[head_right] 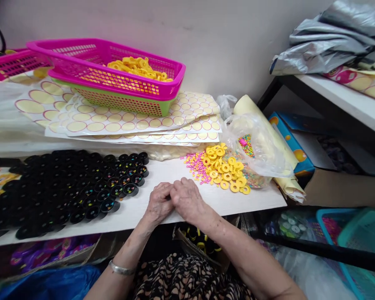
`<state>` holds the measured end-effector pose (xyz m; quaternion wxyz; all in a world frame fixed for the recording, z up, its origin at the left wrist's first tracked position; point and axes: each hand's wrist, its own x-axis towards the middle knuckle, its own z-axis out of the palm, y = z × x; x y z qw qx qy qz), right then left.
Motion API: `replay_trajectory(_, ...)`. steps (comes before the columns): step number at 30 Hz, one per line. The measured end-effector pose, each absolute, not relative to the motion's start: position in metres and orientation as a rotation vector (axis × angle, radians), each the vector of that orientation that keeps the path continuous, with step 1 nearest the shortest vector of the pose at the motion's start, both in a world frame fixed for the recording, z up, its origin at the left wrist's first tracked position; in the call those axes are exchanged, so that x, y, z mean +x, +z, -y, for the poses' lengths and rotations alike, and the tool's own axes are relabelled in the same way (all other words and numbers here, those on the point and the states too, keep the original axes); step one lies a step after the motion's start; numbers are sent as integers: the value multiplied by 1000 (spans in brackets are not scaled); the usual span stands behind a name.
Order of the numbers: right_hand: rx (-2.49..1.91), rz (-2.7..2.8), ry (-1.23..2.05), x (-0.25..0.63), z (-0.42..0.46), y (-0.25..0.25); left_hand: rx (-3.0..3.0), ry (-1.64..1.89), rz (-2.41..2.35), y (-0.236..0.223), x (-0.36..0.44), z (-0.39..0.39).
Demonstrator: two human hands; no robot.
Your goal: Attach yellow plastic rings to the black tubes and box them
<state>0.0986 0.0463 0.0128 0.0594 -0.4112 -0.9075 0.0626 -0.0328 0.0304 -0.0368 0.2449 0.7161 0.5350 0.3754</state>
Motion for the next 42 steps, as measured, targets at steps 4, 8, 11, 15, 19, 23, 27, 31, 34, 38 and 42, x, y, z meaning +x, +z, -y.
replay_trajectory(4,-1298,2691,237,98,-46,20,1971,1018,-1453,-35,-34,-33)
replay_trajectory(8,-1202,2489,606,118,-58,24,2024,961,-1485,-35,-36,-36)
replay_trajectory(11,-1365,2210,553,142,-79,20,2037,986,-1515,-38,-36,-38)
replay_trajectory(15,-1821,1949,115,166,-106,9,2036,1023,-1518,-45,-36,-38)
replay_trajectory(19,-1993,2030,-104,165,-121,4,2017,1057,-1520,-48,-37,-38)
replay_trajectory(23,-1973,2070,-113,158,-125,5,1998,1019,-1496,-43,-35,-35)
replay_trajectory(27,-1762,1941,115,161,-119,10,1902,989,-1480,-35,-35,-31)
replay_trajectory(31,-1359,1681,790,157,-93,14,1713,1162,-1316,-29,-39,-28)
replay_trajectory(34,-1220,1456,1266,145,-67,15,1422,1363,-1302,-22,-37,-21)
replay_trajectory(38,-1155,1263,1520,130,-35,17,1006,1297,-1331,-5,-24,1)
replay_trajectory(42,-1160,1331,1534,128,-13,25,791,1116,-1211,11,-13,20)
